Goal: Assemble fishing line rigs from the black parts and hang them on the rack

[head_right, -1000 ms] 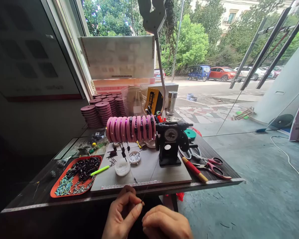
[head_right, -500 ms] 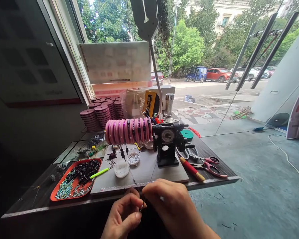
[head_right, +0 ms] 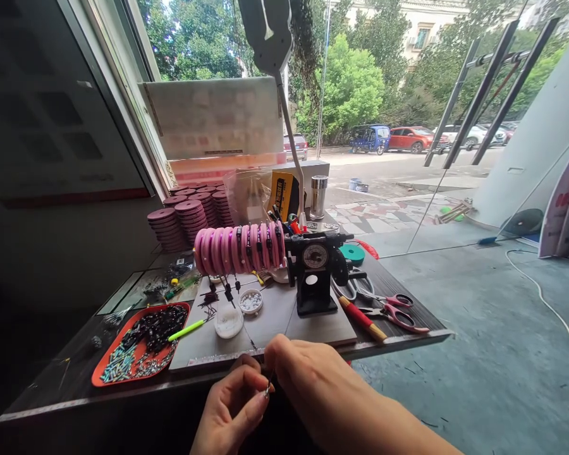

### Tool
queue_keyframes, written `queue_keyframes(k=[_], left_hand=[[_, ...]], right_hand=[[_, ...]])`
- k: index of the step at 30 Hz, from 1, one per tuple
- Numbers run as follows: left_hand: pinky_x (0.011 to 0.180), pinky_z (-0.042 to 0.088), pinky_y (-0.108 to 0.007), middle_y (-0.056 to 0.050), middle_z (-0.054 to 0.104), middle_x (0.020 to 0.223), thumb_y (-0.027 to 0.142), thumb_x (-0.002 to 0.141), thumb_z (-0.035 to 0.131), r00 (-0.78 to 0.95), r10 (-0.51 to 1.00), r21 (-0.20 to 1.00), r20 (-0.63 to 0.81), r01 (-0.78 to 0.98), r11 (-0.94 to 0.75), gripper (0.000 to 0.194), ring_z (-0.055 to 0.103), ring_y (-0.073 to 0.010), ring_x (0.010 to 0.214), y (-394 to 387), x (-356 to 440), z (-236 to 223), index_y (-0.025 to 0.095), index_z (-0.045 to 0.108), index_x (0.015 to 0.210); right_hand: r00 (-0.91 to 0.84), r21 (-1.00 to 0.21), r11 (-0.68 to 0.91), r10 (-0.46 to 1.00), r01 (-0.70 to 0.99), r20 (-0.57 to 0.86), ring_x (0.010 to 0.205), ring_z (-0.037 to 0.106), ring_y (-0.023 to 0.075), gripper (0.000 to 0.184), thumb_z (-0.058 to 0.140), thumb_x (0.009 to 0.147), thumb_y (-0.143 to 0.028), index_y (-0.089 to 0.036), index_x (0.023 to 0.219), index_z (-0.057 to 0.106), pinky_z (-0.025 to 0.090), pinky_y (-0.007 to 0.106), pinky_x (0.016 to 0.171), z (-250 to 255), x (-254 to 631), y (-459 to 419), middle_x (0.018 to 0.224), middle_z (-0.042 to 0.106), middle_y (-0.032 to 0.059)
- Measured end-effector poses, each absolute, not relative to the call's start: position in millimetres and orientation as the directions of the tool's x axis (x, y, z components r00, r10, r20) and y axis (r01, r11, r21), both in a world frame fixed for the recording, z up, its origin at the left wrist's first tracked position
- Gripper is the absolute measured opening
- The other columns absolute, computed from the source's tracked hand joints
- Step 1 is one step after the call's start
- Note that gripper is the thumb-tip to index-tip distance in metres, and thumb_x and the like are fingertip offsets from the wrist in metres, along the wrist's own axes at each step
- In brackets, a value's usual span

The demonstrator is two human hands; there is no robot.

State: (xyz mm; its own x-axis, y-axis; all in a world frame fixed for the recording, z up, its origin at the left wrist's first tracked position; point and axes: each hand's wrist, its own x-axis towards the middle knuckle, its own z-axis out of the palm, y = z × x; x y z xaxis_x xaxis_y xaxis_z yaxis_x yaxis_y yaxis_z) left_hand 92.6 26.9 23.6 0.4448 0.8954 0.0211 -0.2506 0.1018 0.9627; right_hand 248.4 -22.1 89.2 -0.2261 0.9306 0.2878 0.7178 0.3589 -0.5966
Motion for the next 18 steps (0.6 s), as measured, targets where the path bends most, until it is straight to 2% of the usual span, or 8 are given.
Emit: queue_keyframes(k=[9,13,15,18], left_hand=[[0.06,0.036,-0.025,0.001,0.047,0.069,0.041,0.063,0.075,0.438,0.898,0.974,0.042,-0.22,0.062,0.026,0.04,-0.0118,0.06,27.5,92.0,26.3,0.017,0.068,0.061],[0.06,0.034,-0.024,0.001,0.047,0.068,0.039,0.065,0.074,0.421,0.904,0.977,0.08,-0.211,0.012,0.023,0.039,-0.012,0.06,27.7,93.2,24.6,0.017,0.067,0.061],[0.059,0.033,-0.024,0.001,0.047,0.067,0.039,0.067,0.073,0.408,0.908,0.979,0.101,-0.201,-0.019,0.023,0.039,-0.0122,0.061,27.7,93.7,24.9,0.017,0.067,0.061],[0.058,0.033,-0.024,0.001,0.047,0.068,0.04,0.067,0.073,0.386,0.914,0.982,0.124,-0.181,-0.057,0.025,0.04,-0.0129,0.062,27.7,94.2,26.8,0.017,0.067,0.059]], right_hand=[[-0.25,-0.609,0.345,0.938,0.714,0.238,0.052,0.038,0.0092,0.02,0.034,0.091,-0.016,-0.022,0.072,0.038,0.029,0.019,0.047,89.7,249.2,-18.4,0.064,0.048,-0.0042],[-0.287,-0.552,0.377,0.926,0.744,0.245,0.051,0.037,0.0091,0.02,0.035,0.091,-0.015,-0.022,0.072,0.038,0.027,0.02,0.046,85.3,245.5,-14.7,0.063,0.047,-0.0042],[-0.306,-0.532,0.409,0.911,0.741,0.275,0.052,0.039,0.0096,0.018,0.038,0.089,-0.013,-0.021,0.074,0.041,0.029,0.02,0.047,81.8,244.4,-12.8,0.064,0.049,-0.0035],[-0.22,-0.615,0.346,0.936,0.708,0.273,0.057,0.049,0.0108,0.011,0.049,0.082,-0.009,-0.021,0.082,0.05,0.037,0.02,0.054,75.1,245.2,-12.2,0.067,0.056,-0.0027]])
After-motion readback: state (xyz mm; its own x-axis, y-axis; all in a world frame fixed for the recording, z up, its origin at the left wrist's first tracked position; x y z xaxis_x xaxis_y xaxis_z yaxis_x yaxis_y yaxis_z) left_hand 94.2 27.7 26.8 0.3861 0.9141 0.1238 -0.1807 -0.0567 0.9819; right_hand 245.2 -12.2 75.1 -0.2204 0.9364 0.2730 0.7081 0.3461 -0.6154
